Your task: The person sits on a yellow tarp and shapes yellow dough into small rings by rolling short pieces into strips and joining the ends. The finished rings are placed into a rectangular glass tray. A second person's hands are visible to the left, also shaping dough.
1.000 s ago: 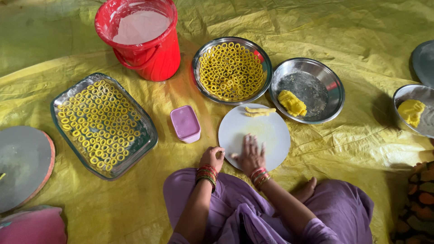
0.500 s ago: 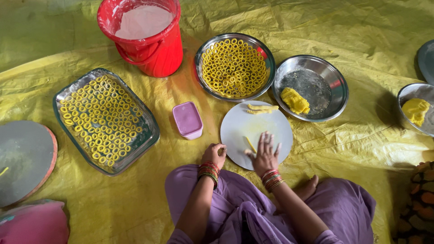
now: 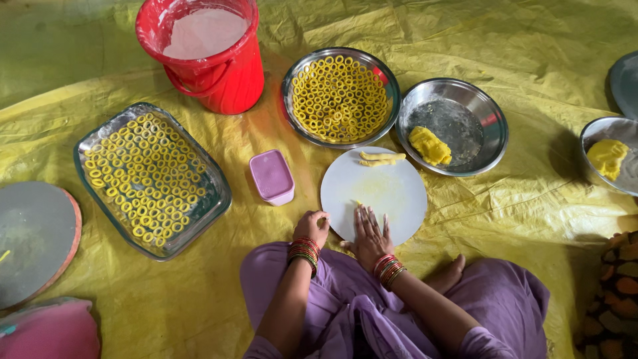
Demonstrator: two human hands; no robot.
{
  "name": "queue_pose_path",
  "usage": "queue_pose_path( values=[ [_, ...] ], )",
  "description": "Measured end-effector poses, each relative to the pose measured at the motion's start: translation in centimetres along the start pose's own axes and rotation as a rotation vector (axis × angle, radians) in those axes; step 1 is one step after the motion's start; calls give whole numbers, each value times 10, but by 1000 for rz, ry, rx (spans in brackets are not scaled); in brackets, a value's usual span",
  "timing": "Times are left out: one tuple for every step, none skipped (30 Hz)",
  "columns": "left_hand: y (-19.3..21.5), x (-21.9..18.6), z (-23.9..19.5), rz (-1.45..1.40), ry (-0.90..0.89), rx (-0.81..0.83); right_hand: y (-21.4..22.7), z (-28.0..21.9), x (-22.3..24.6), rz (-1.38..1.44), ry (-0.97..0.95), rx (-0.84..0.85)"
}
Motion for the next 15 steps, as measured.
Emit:
queue_pose_path(
  values=[
    [1,0,0,1,-4,-3,1,0,-5,-4,-65,3],
    [2,0,-1,2,-8,-7,2,2,-15,-9,-130,6],
    [2,0,-2,3,-12,-8,4,7,-26,-12,-197,11],
    [2,1,-3,-5,-11,-7,11,14,-41,26,-243,-34],
    [2,1,-3,-12,-11,-8,18,22,-61,66,-287,-80],
    [3,2,-4,-19,-11,-8,22,27,-83,106,-331,-126],
    [4,2,-4,-13,-11,-13,29,31,-98,124,-309,-244],
    [6,2,-4,-7,-11,-19,36,33,-113,141,-286,-361],
    [6,0,-4,-3,-12,-22,41,32,-129,155,-264,-478],
    [5,0,-3,-6,-6,-13,41,30,-145,183,-258,-541],
    [4,0,-3,-8,1,-3,40,28,-159,212,-250,-603],
    [2,0,-3,-9,9,7,40,24,-173,241,-242,-665],
    [4,0,-3,-8,1,-1,38,21,-187,281,-271,-692],
    [4,0,-3,-6,-6,-9,37,18,-199,320,-299,-719],
    [5,-1,-3,-5,-14,-17,37,15,-208,360,-329,-746]
  ],
)
Point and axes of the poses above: each hand's wrist, its own z-axis towards the middle knuckle, its own y-axis out of the back of the hand, x = y × z, the point moved 9 cm from there along z, towards the middle knuckle, and after that the axes turned 14 degrees about z, right-handed, at the moved point
